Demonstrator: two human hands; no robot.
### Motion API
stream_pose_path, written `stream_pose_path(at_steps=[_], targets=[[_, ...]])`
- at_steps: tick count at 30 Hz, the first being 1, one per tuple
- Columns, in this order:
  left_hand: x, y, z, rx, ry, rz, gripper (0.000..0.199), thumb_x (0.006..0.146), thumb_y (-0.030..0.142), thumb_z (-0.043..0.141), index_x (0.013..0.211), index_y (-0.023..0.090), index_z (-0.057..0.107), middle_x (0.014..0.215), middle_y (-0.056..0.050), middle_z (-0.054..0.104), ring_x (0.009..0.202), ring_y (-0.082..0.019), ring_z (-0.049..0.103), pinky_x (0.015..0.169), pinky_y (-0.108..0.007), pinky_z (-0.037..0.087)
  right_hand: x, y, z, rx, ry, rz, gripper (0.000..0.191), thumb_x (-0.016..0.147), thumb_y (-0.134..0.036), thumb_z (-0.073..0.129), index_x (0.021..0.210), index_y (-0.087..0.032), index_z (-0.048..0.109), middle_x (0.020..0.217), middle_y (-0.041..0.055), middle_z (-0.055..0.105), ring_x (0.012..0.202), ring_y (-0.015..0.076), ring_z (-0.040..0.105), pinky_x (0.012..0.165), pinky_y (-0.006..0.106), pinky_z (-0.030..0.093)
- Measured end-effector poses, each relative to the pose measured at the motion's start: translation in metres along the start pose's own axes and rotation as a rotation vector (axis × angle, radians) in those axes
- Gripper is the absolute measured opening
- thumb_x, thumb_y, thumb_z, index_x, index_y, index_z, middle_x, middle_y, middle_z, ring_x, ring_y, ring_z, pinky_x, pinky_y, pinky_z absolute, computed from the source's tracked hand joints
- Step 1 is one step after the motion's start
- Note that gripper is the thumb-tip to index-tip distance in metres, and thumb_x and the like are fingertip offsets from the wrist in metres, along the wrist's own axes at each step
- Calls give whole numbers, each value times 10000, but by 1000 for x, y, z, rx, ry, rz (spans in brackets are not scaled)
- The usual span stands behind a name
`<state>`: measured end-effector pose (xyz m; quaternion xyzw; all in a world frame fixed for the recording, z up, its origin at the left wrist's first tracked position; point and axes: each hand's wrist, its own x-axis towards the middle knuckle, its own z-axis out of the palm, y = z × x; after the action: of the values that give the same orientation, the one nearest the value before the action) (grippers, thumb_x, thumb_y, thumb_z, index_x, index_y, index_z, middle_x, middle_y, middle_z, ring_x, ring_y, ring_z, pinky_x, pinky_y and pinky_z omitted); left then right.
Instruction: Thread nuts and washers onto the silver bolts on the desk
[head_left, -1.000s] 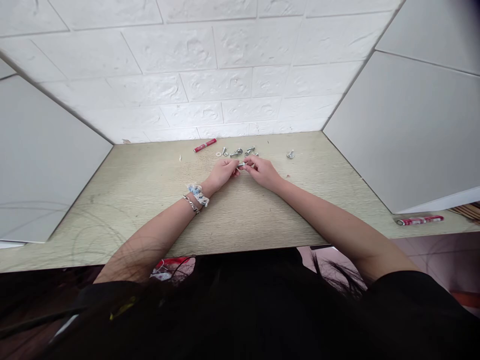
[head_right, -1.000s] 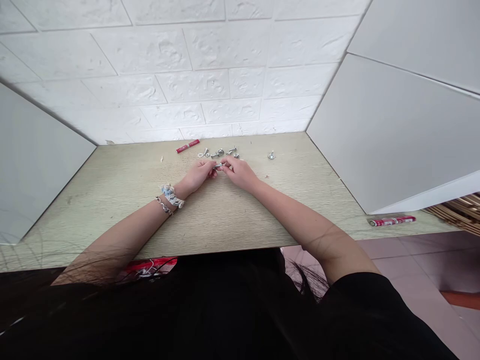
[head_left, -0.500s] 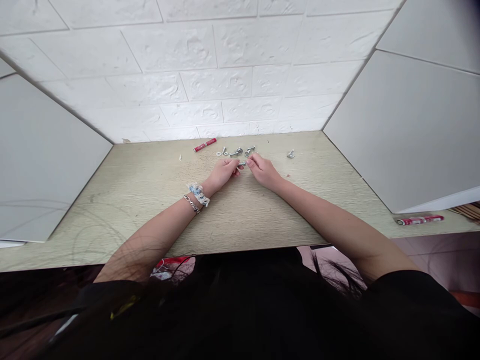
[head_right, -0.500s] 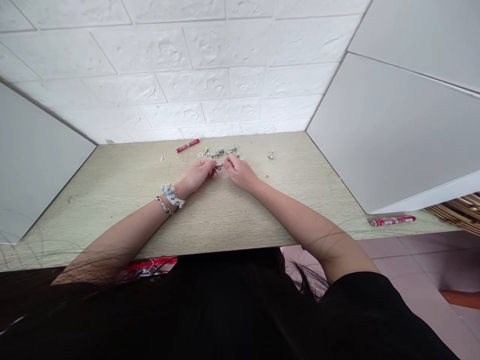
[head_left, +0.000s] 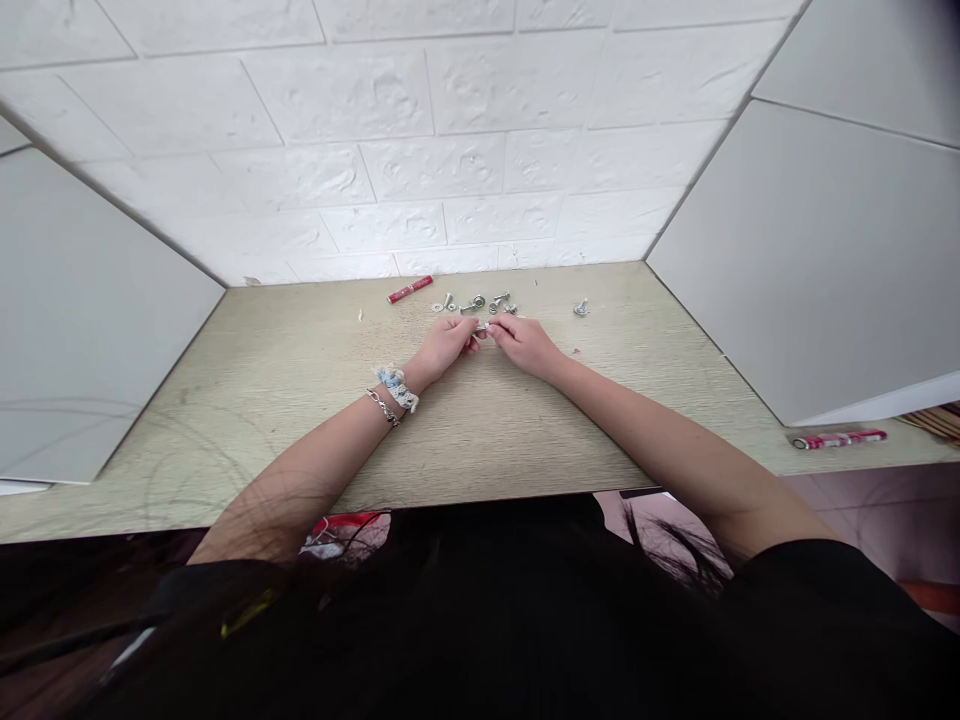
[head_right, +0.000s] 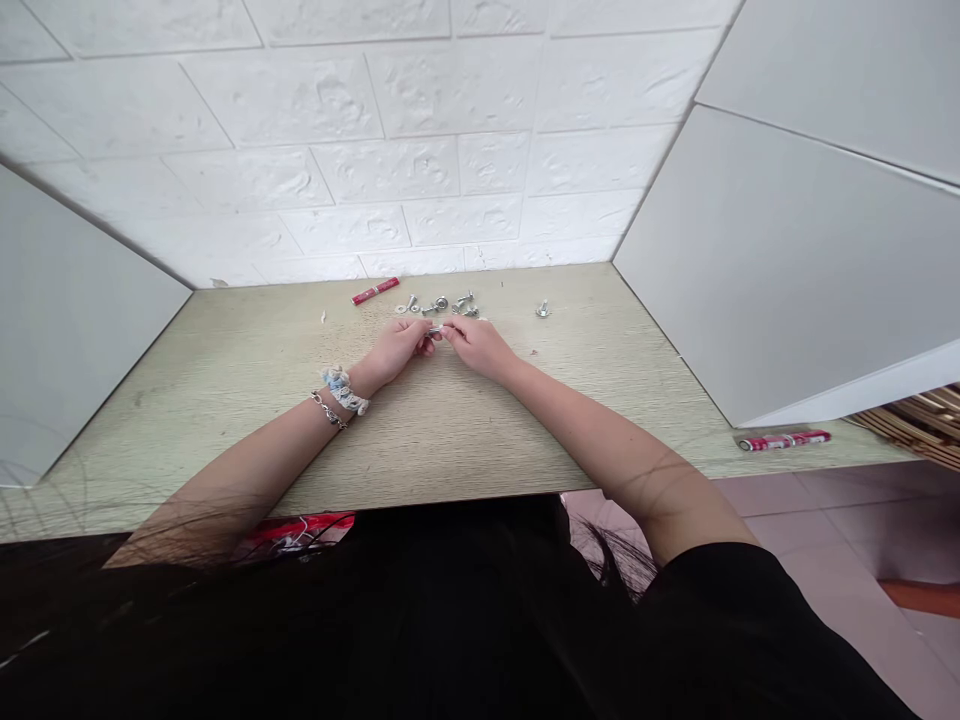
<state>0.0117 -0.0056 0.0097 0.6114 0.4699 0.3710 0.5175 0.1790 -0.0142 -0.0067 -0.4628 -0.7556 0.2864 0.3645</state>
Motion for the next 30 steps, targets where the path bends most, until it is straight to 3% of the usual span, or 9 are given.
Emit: stream_pose_path(at_steps=[3, 6, 9, 13, 20, 28, 30], targets=[[1, -1, 0, 10, 8, 9, 299, 867, 267, 472, 637, 142, 615, 512, 24, 547, 501, -72, 472, 554, -190, 383, 0, -2, 0, 11, -36, 42, 366, 900, -435, 385, 753, -168, 588, 720, 23, 605, 723, 158, 530, 714, 282, 383], [0, -1, 0, 20, 28, 15, 301, 862, 271, 474, 618, 148, 599, 507, 26, 540, 500, -74, 467, 555, -191, 381, 0, -2, 0, 25, -19, 85, 331, 874, -460, 430, 757, -174, 549, 688, 7, 563, 690, 148, 497, 678, 278, 364], [0, -1, 0, 25, 38, 15, 293, 854, 276, 474, 612, 155, 587, 511, 26, 536, 505, -78, 474, 558, -193, 386, 0, -1, 1, 43, 23, 93, 274, 831, -437, 504, 924, -182, 541, 637, -28, 518, 636, 138, 457, 650, 272, 345], [0, -2, 0, 37, 39, 19, 289, 837, 297, 488, 591, 162, 559, 520, 20, 543, 518, -83, 495, 551, -194, 386, -1, 0, 1, 101, -10, 19, 391, 814, -421, 528, 1132, -196, 495, 616, -57, 509, 618, 139, 464, 670, 275, 357], [-2, 1, 0, 62, 22, 16, 277, 826, 255, 466, 578, 160, 540, 521, 22, 537, 516, -76, 480, 546, -186, 380, -1, -1, 0, 87, -8, 30, 242, 804, -347, 531, 991, -195, 555, 571, -62, 481, 606, 135, 468, 664, 271, 360], [0, 0, 0, 54, 2, 19, 300, 860, 278, 467, 628, 144, 601, 519, 20, 544, 512, -77, 485, 567, -193, 401, 1, 1, 0, 73, -19, 26, 368, 889, -473, 403, 813, -167, 593, 719, 15, 602, 693, 147, 519, 694, 285, 382], [0, -1, 0, 40, 4, 16, 296, 861, 278, 468, 637, 143, 606, 518, 21, 540, 506, -76, 484, 564, -192, 399, 1, 2, 0, 84, -16, 33, 360, 890, -473, 405, 890, -168, 596, 748, 18, 624, 716, 153, 541, 714, 291, 395]])
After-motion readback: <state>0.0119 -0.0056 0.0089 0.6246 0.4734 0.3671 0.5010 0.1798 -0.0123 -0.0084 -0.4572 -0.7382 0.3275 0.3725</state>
